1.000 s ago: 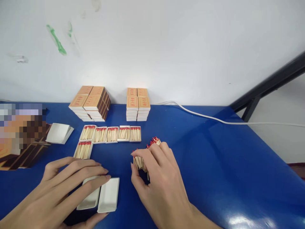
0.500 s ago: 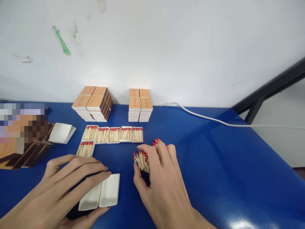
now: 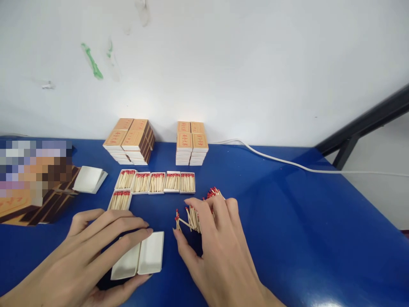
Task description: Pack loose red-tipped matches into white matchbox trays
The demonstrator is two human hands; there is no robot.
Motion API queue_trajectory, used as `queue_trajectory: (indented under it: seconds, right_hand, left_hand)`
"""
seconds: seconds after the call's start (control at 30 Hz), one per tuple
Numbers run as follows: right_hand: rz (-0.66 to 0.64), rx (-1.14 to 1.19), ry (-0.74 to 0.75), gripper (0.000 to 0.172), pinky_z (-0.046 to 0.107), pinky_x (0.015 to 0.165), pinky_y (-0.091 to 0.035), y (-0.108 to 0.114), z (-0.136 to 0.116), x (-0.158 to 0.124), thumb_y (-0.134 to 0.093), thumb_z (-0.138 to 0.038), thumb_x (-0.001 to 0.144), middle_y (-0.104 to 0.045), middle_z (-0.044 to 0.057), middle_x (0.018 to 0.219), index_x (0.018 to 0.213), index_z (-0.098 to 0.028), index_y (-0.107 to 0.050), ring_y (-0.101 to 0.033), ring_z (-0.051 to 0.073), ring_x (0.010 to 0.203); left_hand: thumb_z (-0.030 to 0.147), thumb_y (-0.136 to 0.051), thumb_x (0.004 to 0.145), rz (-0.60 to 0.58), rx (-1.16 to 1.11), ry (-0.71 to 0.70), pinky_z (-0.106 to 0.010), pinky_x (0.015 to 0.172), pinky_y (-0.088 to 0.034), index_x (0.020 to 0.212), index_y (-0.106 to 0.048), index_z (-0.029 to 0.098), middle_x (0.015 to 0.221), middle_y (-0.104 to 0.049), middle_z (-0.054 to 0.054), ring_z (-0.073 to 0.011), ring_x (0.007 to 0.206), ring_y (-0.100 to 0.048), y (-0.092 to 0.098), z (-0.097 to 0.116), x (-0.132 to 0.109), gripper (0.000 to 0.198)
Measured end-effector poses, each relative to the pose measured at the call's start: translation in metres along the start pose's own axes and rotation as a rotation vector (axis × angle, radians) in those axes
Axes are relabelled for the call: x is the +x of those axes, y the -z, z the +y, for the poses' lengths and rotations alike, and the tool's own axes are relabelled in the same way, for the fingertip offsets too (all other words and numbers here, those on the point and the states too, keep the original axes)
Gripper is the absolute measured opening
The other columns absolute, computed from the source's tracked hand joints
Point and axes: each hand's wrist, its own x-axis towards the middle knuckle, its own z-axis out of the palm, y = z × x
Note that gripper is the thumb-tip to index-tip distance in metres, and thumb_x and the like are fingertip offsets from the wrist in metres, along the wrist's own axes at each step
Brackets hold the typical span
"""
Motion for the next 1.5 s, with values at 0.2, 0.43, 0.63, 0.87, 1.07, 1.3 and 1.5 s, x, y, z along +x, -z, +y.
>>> queue_trajectory:
  seconds: [0.2,0.43,0.63,0.87,1.07,1.3,1.5]
  right_hand:
    - [-0.002,0.061,-0.001,0.016,0.044,0.082,-0.056,0.005,-0.003,0.002,-0.073,-0.018,0.104,-0.065,0.01,0.107,0.117,-0.025,-0.067,-0.055,0.027,0.097]
    - [0.005,0.095,0.066,0.014,0.04,0.079,-0.052,0.005,-0.005,0.002,-0.075,-0.012,0.102,-0.061,0.007,0.092,0.098,-0.023,-0.068,-0.051,0.025,0.092]
    - [0.035,0.053,0.149,0.015,0.04,0.086,-0.051,0.003,-0.004,0.002,-0.072,-0.007,0.103,-0.063,0.005,0.087,0.096,-0.02,-0.07,-0.05,0.022,0.087]
    - [0.05,0.012,0.16,0.016,0.039,0.086,-0.051,0.005,-0.006,0.003,-0.074,-0.007,0.102,-0.062,0.005,0.084,0.091,-0.018,-0.072,-0.05,0.022,0.086]
    - [0.029,0.041,0.123,0.017,0.037,0.082,-0.048,0.005,-0.003,0.005,-0.076,-0.009,0.104,-0.062,0.006,0.086,0.09,-0.018,-0.073,-0.05,0.022,0.088]
    - [-0.016,0.063,0.09,0.013,0.039,0.087,-0.048,0.013,-0.002,0.011,-0.073,-0.011,0.107,-0.063,0.006,0.091,0.095,-0.018,-0.072,-0.05,0.022,0.091]
    - [-0.05,-0.116,0.204,0.02,0.044,0.079,-0.046,0.015,-0.007,0.023,-0.069,-0.015,0.109,-0.059,0.007,0.084,0.089,-0.018,-0.072,-0.051,0.026,0.086]
  left_hand:
    - [0.034,-0.065,0.116,0.045,-0.039,0.065,-0.045,0.105,-0.041,0.126,-0.08,0.017,0.121,-0.082,-0.006,-0.0247,0.119,-0.07,-0.014,0.004,-0.011,0.025]
    - [0.038,-0.062,0.118,0.053,-0.056,0.053,-0.042,0.103,-0.041,0.123,-0.081,0.016,0.118,-0.082,-0.006,-0.023,0.117,-0.07,-0.014,0.002,-0.012,0.029]
    - [0.036,-0.062,0.118,0.032,-0.045,0.048,-0.041,0.104,-0.041,0.124,-0.079,0.016,0.118,-0.082,-0.005,-0.0214,0.117,-0.07,-0.012,0.003,-0.009,0.027]
    - [0.031,-0.072,0.112,-0.071,-0.016,-0.022,-0.041,0.106,-0.039,0.134,-0.075,0.015,0.125,-0.078,-0.007,-0.0221,0.123,-0.066,-0.006,-0.006,-0.009,0.027]
    - [0.031,-0.068,0.115,-0.028,-0.049,0.03,-0.041,0.104,-0.04,0.131,-0.075,0.014,0.123,-0.079,-0.007,-0.0226,0.12,-0.067,-0.003,-0.002,-0.009,0.024]
    - [0.032,-0.069,0.113,-0.104,-0.02,-0.005,-0.041,0.105,-0.039,0.138,-0.071,0.016,0.129,-0.077,-0.007,-0.0231,0.12,-0.068,-0.001,-0.005,-0.013,0.029]
    - [0.033,-0.064,0.116,-0.071,-0.049,0.083,-0.044,0.106,-0.039,0.134,-0.072,0.019,0.127,-0.076,-0.007,-0.0238,0.119,-0.069,-0.005,0.0,-0.014,0.024]
